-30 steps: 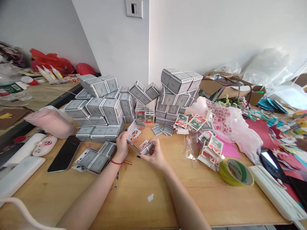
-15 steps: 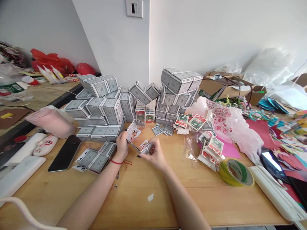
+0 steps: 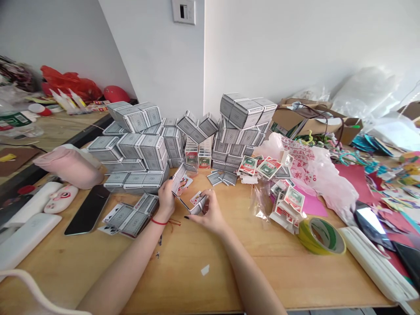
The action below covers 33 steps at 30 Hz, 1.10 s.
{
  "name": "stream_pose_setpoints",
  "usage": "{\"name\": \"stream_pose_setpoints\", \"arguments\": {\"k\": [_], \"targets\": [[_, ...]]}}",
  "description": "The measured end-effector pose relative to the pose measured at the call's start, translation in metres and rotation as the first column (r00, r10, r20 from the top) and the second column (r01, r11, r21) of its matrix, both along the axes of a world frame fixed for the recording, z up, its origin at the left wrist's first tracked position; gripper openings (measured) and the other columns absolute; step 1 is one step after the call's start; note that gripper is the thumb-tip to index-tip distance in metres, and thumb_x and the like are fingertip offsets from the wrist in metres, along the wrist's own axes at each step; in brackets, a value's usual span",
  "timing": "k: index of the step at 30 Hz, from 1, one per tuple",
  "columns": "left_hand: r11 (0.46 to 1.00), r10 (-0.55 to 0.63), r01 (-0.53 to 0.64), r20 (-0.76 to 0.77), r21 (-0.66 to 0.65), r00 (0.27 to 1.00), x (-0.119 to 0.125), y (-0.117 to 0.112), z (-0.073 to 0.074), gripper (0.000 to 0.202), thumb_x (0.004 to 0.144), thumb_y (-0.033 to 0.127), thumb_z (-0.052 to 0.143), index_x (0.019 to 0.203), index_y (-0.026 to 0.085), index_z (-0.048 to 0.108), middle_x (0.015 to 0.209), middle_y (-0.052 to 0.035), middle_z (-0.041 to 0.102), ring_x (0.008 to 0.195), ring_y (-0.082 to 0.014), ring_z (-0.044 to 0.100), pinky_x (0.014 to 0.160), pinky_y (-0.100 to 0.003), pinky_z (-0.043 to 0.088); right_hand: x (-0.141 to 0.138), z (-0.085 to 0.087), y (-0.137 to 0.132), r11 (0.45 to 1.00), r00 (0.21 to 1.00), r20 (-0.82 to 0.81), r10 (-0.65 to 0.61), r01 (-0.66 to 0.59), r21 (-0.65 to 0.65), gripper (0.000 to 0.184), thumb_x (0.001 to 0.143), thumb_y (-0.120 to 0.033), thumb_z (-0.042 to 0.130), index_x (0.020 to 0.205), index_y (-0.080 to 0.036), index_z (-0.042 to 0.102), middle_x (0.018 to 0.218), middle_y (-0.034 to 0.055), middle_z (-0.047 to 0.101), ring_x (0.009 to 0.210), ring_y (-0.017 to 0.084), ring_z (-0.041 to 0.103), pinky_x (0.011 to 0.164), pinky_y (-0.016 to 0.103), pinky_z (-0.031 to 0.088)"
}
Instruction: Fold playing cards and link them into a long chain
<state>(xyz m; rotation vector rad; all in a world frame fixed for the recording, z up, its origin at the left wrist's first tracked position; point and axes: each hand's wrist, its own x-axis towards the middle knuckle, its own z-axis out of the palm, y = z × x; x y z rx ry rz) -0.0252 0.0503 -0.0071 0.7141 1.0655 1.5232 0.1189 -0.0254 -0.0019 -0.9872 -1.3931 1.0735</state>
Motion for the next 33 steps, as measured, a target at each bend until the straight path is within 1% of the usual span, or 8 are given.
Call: {"name": "stream_pose_setpoints", "arguments": {"k": [6,11,15,21,24,30,33], "targets": [[1.0,0.001,-0.001,0.013,-0.002,1.0,0.0004,0.0003,-0.0006,0.027,0.069,0.034,0.052,0.083,0.013,0.061,0.09,-0.0081,0.063,0.081,-0.0224,0.062,0.059,-0.034,0.054,0.0004,0.0002,0.0004,0.997,0.997,-0.035,-0.075,0.074,-0.014,0.063,0.053,-0.026,0.077,0.096,-0.028,0.031,0.095,-0.0006,0.037,0.071,0.009,0.047,0.057,0.02,0.043],[1.0,0.017,-0.017,0.009,-0.001,1.0,0.0011,0.0001,-0.0008,0.025,0.069,0.033,0.052,0.08,0.013,0.06,0.089,-0.008,0.064,0.081,-0.0228,0.063,0.06,-0.035,0.054,0.0019,0.0011,0.0016,0.999,0.995,-0.09,-0.035,0.031,-0.043,0.057,0.059,-0.026,0.072,0.098,-0.029,0.03,0.088,-0.0026,0.038,0.064,0.007,0.045,0.055,0.019,0.041],[1.0,0.017,-0.017,0.004,0.001,1.0,0.0011,0.0002,-0.0005,0.026,0.069,0.034,0.052,0.08,0.012,0.06,0.087,-0.0084,0.064,0.081,-0.0231,0.063,0.06,-0.035,0.054,0.0021,0.001,0.0025,0.999,0.995,-0.092,-0.029,0.027,-0.02,0.052,0.061,-0.024,0.07,0.096,-0.028,0.032,0.086,-0.0023,0.039,0.066,0.008,0.045,0.053,0.018,0.04],[1.0,0.03,-0.03,-0.001,0.007,1.0,0.0021,0.0017,-0.0021,0.026,0.069,0.034,0.052,0.08,0.011,0.06,0.086,-0.0086,0.064,0.081,-0.0243,0.063,0.06,-0.037,0.053,0.002,-0.0012,0.0029,0.999,0.999,-0.014,-0.044,0.044,0.01,0.037,0.069,-0.026,0.063,0.094,-0.026,0.034,0.083,-0.0021,0.04,0.064,0.008,0.043,0.052,0.018,0.037],[1.0,0.029,-0.029,-0.009,0.01,1.0,0.0022,0.0021,-0.0029,0.027,0.069,0.034,0.052,0.08,0.011,0.06,0.085,-0.0088,0.065,0.081,-0.0242,0.063,0.06,-0.036,0.053,0.0018,-0.0024,0.0025,0.998,0.998,0.022,-0.06,0.06,0.015,0.033,0.071,-0.028,0.06,0.094,-0.026,0.036,0.083,-0.0017,0.042,0.062,0.008,0.043,0.052,0.019,0.038],[0.999,0.033,-0.032,-0.021,0.017,0.999,0.0019,0.0025,-0.004,0.026,0.07,0.034,0.052,0.079,0.011,0.061,0.083,-0.0081,0.065,0.082,-0.0243,0.063,0.059,-0.035,0.054,0.0015,-0.005,0.0025,0.993,0.989,0.098,-0.11,0.106,0.042,0.029,0.074,-0.03,0.057,0.094,-0.025,0.037,0.081,-0.0015,0.044,0.062,0.009,0.044,0.053,0.02,0.039],[0.999,0.036,-0.036,-0.029,0.019,0.999,0.002,0.0032,-0.0047,0.027,0.071,0.034,0.05,0.08,0.011,0.061,0.081,-0.008,0.066,0.082,-0.0242,0.063,0.06,-0.035,0.054,0.0045,-0.0054,0.0031,0.981,0.964,0.182,-0.193,0.19,0.032,0.033,0.072,-0.032,0.059,0.097,-0.024,0.038,0.08,-0.0014,0.046,0.061,0.01,0.046,0.052,0.021,0.04]]}}
